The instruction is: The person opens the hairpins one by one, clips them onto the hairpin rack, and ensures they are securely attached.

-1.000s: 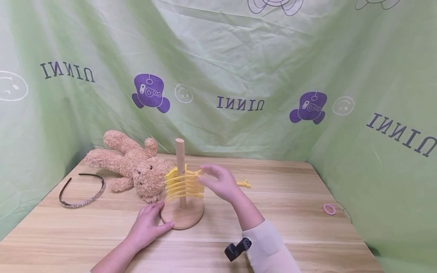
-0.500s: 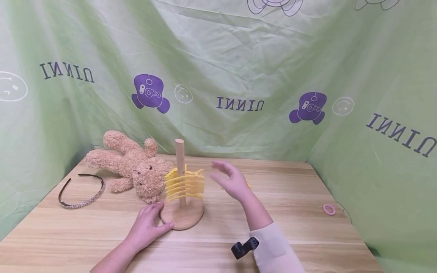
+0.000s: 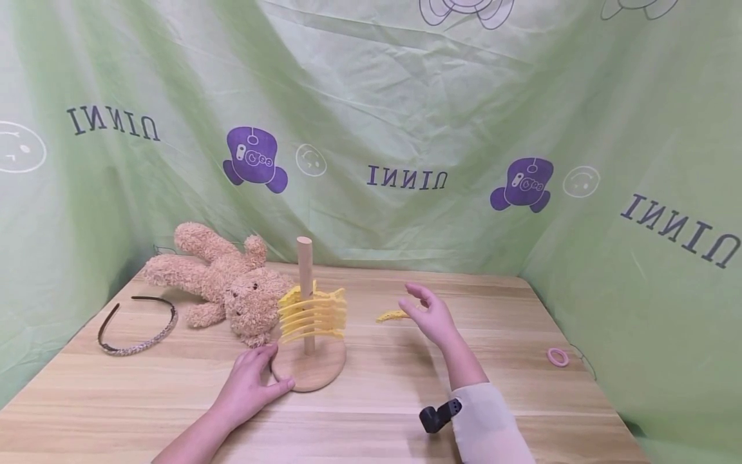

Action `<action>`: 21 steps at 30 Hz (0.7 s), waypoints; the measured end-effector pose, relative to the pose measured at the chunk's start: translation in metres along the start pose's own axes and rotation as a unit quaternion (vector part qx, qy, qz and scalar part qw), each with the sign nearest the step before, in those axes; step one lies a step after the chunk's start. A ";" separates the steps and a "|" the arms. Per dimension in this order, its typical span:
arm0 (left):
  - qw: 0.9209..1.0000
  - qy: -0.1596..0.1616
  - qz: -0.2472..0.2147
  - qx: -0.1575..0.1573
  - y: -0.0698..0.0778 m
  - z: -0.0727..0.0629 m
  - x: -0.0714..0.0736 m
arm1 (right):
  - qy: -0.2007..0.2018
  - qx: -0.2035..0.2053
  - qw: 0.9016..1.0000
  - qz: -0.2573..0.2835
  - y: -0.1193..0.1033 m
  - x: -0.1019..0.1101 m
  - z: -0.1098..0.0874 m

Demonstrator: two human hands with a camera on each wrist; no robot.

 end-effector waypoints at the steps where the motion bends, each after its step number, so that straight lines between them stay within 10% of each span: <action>1: 1.000 -0.002 0.000 0.001 0.000 0.000 0.000 | -0.001 -0.009 1.000 -0.004 0.006 0.001 0.001; 21: 1.000 -0.003 0.003 0.004 -0.001 0.000 -0.001 | -0.038 -0.097 0.989 -0.101 0.077 -0.005 0.018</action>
Point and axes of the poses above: each hand's wrist, its own z-axis towards the middle knuckle, its own x-axis out of the back of the hand, y = z × x, the point moved 8 cm from there along z, towards the middle knuckle, and after that the axes turned 1 degree about -z, right-handed, at the moved point
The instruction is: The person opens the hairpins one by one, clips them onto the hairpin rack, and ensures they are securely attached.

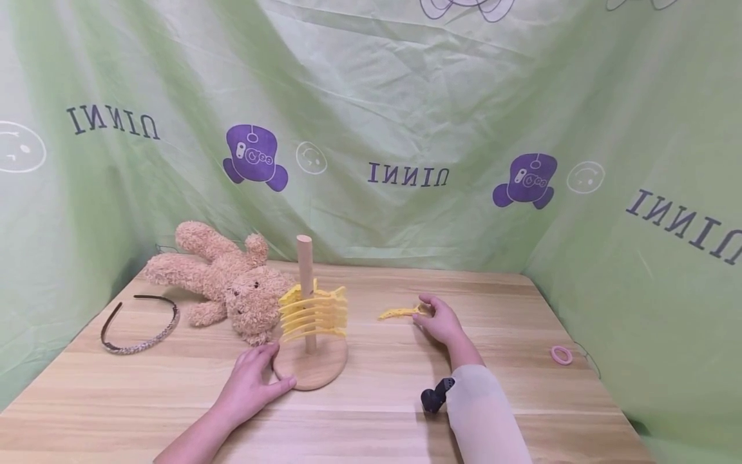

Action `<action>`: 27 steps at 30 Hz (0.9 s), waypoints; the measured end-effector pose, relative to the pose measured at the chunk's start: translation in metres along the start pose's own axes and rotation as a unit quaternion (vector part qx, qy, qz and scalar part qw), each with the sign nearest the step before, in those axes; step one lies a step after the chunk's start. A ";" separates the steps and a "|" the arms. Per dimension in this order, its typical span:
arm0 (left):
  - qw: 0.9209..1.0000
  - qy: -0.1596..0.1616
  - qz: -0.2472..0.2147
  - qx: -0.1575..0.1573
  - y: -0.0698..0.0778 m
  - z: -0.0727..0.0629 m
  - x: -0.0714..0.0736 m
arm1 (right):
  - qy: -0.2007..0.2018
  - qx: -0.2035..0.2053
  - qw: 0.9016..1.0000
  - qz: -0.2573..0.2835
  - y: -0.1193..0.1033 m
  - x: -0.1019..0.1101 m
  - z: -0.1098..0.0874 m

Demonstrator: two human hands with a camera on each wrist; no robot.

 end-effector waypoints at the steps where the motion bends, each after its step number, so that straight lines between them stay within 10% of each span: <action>1: 1.000 0.001 0.000 0.001 0.000 0.000 0.000 | -0.003 0.003 1.000 -0.009 0.000 0.000 0.001; 27: 1.000 -0.004 -0.003 0.000 0.002 -0.001 0.001 | 0.006 0.016 0.997 -0.070 0.000 0.003 -0.005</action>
Point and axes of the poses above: each hand's wrist, its own z-axis towards the middle knuckle, its own x-axis out of the back of the hand, y = z × x, the point moved 8 cm from there along z, towards the middle knuckle, and after that the axes turned 1 degree about -z, right-handed, at the moved point
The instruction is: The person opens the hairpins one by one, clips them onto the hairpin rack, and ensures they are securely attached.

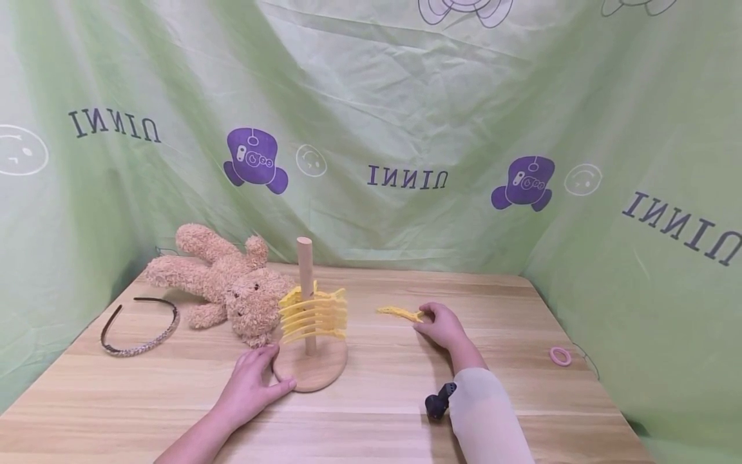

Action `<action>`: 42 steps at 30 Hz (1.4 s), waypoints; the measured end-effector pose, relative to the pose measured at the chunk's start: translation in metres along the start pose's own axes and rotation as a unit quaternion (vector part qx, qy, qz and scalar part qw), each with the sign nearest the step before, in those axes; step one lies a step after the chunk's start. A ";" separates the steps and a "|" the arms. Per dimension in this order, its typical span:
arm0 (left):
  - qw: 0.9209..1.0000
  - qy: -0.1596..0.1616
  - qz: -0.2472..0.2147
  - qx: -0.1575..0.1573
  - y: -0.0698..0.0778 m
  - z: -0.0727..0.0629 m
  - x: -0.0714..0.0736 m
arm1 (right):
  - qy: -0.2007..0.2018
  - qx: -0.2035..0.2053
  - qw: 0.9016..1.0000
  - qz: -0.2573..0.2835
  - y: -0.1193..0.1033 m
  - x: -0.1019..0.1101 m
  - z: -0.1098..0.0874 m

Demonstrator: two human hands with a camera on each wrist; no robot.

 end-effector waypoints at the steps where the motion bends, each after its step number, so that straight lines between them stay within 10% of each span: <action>1: 1.000 0.001 0.000 0.000 0.000 0.000 0.000 | 0.001 -0.001 1.000 0.002 0.000 0.000 -0.001; 22: 1.000 0.000 0.000 -0.001 -0.001 0.000 -0.001 | 0.044 -0.009 0.990 0.134 -0.005 0.025 -0.022; 42: 1.000 0.000 0.001 -0.002 0.000 0.000 0.000 | 0.065 0.109 0.980 0.154 -0.094 0.079 -0.059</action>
Point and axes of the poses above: each hand's wrist, its own z-axis towards the middle knuckle, its own x-axis out of the back of the hand, y = z × x, the point moved 8 cm from there along z, towards the middle knuckle, and after that the axes turned 1 degree about -z, right-handed, at the moved point
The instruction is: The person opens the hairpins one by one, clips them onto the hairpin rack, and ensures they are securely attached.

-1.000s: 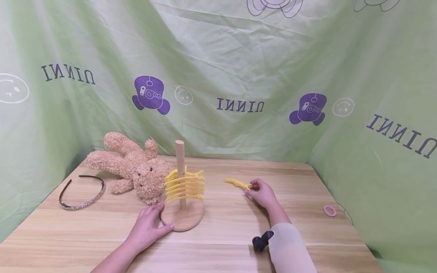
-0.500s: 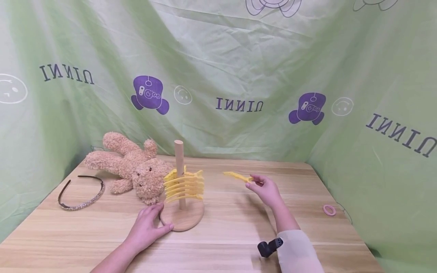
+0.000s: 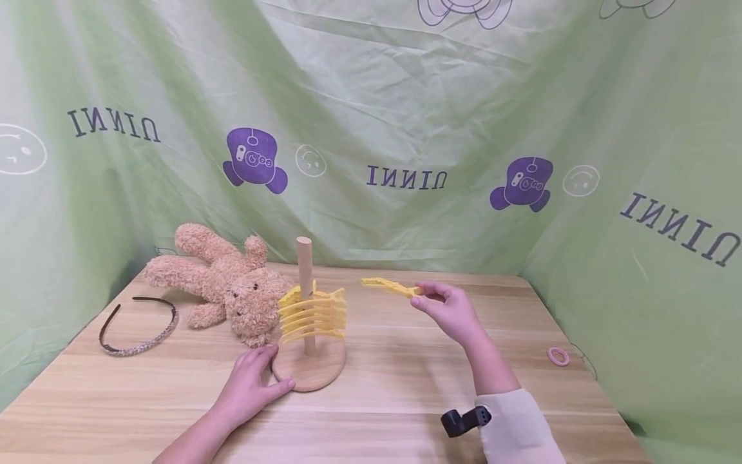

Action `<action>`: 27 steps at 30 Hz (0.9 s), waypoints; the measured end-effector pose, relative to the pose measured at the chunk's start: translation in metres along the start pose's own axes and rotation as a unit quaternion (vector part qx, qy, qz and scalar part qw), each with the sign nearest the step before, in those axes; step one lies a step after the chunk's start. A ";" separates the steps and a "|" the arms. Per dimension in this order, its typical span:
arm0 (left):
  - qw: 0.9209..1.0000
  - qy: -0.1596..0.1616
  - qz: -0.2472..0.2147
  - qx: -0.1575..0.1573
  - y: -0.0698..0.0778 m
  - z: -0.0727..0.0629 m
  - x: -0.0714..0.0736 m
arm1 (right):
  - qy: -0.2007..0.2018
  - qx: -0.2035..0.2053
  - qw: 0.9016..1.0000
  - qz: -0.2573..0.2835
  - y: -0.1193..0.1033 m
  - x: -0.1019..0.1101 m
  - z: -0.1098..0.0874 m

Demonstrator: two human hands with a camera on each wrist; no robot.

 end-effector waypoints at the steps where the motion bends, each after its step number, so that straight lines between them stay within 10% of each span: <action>1: 1.000 -0.001 0.000 0.000 0.000 0.000 0.000 | 0.002 0.004 1.000 0.000 -0.005 0.000 0.000; 27: 1.000 0.001 -0.005 0.002 0.000 0.000 0.001 | -0.064 0.078 0.995 0.014 -0.093 -0.077 0.020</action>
Point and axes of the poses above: each hand's wrist, its own z-axis towards the middle knuckle, its own x-axis out of the back of the hand, y = z × x, the point moved 8 cm from there along z, towards the middle knuckle, and after that the axes turned 1 degree about -z, right-handed, at the moved point
